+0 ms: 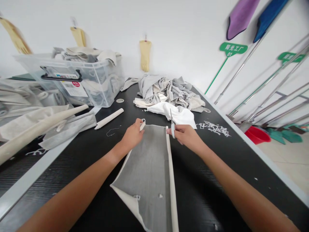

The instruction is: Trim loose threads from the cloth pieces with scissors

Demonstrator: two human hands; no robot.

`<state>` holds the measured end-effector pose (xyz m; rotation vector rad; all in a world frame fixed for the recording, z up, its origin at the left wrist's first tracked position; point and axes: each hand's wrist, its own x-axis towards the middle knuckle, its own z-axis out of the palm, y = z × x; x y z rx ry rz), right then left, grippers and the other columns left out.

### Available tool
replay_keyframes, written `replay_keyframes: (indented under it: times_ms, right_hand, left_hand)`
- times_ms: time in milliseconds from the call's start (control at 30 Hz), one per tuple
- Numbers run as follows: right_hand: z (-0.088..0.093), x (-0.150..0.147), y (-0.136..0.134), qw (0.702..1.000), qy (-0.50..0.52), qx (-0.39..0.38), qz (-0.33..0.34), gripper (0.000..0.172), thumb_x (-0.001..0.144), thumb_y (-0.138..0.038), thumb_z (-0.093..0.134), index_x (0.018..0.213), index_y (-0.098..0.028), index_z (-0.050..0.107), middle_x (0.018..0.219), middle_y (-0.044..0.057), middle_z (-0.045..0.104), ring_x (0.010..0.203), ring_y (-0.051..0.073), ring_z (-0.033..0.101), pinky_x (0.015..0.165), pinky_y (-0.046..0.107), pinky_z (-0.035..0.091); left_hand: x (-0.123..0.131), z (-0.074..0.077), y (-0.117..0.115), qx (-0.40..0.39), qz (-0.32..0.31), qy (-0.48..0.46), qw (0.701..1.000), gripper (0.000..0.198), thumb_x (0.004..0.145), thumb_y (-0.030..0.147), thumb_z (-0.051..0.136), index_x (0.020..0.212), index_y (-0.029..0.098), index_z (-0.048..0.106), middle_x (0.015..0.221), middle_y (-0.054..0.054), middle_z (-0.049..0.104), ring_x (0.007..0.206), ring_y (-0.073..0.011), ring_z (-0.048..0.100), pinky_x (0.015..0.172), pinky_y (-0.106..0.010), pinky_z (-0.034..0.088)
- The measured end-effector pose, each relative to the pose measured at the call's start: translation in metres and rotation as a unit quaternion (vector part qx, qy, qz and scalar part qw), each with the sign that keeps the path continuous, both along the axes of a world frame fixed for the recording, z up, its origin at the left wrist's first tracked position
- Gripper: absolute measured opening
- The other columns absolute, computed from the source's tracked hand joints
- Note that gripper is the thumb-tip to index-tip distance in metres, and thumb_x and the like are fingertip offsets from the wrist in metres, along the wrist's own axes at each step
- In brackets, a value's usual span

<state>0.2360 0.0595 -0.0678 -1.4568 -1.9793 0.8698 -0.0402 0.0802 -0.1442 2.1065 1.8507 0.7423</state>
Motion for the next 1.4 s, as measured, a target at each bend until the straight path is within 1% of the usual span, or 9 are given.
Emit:
replay_keyframes:
  times_ms: [100,200,333,433,567,733,900,1100,1400]
  right_hand:
    - [-0.02,-0.032,0.031,0.99,0.121,-0.015,0.068,0.04,0.089,-0.06,0.071,0.085,-0.02,0.072,0.061,-0.002,0.06,0.059,0.016,0.06,0.059,0.028,0.042]
    - [-0.043,-0.059,0.052,0.971,0.207,-0.06,0.1,0.041,0.085,-0.059,0.076,0.093,-0.019,0.075,0.061,-0.002,0.061,0.065,0.019,0.068,0.068,0.029,0.051]
    - [-0.062,-0.07,0.062,0.96,0.248,-0.111,0.064,0.044,0.085,-0.061,0.076,0.09,-0.017,0.075,0.054,-0.003,0.056,0.063,0.02,0.07,0.07,0.029,0.053]
    - [-0.068,-0.066,0.063,0.951,0.279,-0.123,0.047,0.046,0.086,-0.062,0.074,0.092,-0.016,0.075,0.051,-0.004,0.054,0.059,0.019,0.068,0.069,0.029,0.053]
    - [-0.073,-0.065,0.065,0.962,0.252,-0.097,0.049,0.045,0.087,-0.061,0.074,0.089,-0.016,0.075,0.051,-0.003,0.055,0.056,0.018,0.066,0.064,0.028,0.05]
    - [-0.078,-0.068,0.063,0.972,0.223,-0.066,0.027,0.042,0.088,-0.059,0.072,0.085,-0.018,0.075,0.049,-0.004,0.052,0.051,0.017,0.062,0.058,0.026,0.047]
    - [-0.08,-0.068,0.06,0.98,0.192,-0.048,0.006,0.04,0.087,-0.058,0.071,0.08,-0.019,0.072,0.049,-0.004,0.054,0.05,0.016,0.062,0.057,0.026,0.048]
    - [-0.084,-0.068,0.062,0.984,0.174,-0.04,0.002,0.039,0.09,-0.057,0.067,0.083,-0.019,0.075,0.051,-0.002,0.058,0.048,0.015,0.059,0.053,0.025,0.046]
    - [-0.085,-0.069,0.063,0.989,0.144,-0.042,-0.006,0.039,0.087,-0.059,0.069,0.084,-0.02,0.077,0.049,-0.003,0.056,0.047,0.015,0.058,0.052,0.025,0.043]
  left_hand:
    - [-0.002,-0.001,-0.001,0.036,-0.004,0.005,0.999,0.03,0.098,0.018,0.056,0.128,0.019,0.055,0.114,-0.012,0.073,0.105,-0.0284,0.071,0.092,-0.037,0.052]
    - [-0.003,-0.002,0.0,0.077,0.003,0.056,0.995,0.027,0.101,0.013,0.044,0.12,0.017,0.063,0.115,-0.014,0.071,0.108,-0.028,0.067,0.099,-0.039,0.05]
    - [-0.005,-0.005,0.005,0.101,0.014,0.106,0.989,0.049,0.097,0.004,0.038,0.139,0.019,0.059,0.124,-0.015,0.067,0.112,-0.0276,0.062,0.104,-0.04,0.047]
    - [-0.008,-0.006,0.011,0.095,0.012,0.104,0.99,0.045,0.098,0.006,0.039,0.133,0.02,0.064,0.118,-0.014,0.067,0.112,-0.0282,0.062,0.104,-0.041,0.047]
    - [-0.013,-0.006,0.015,0.084,0.042,0.028,0.995,0.022,0.097,0.015,0.051,0.113,0.019,0.066,0.107,-0.012,0.071,0.106,-0.0284,0.066,0.098,-0.039,0.049]
    - [-0.023,-0.006,0.023,0.038,0.117,-0.064,0.99,0.028,0.098,0.021,0.052,0.124,0.018,0.064,0.101,-0.011,0.076,0.091,-0.0278,0.072,0.084,-0.036,0.05]
    - [-0.038,-0.009,0.038,0.003,0.094,-0.159,0.983,0.017,0.091,0.03,0.063,0.096,0.021,0.076,0.094,-0.009,0.079,0.09,-0.0259,0.073,0.083,-0.033,0.05]
    - [-0.052,-0.015,0.048,-0.019,0.078,-0.387,0.919,0.023,0.08,0.035,0.073,0.094,0.018,0.08,0.09,-0.008,0.079,0.083,-0.0229,0.07,0.081,-0.033,0.052]
    - [-0.059,-0.011,0.049,-0.067,0.049,-0.597,0.798,0.038,0.076,0.027,0.082,0.11,0.012,0.076,0.105,-0.015,0.081,0.097,-0.0229,0.075,0.098,-0.038,0.057]
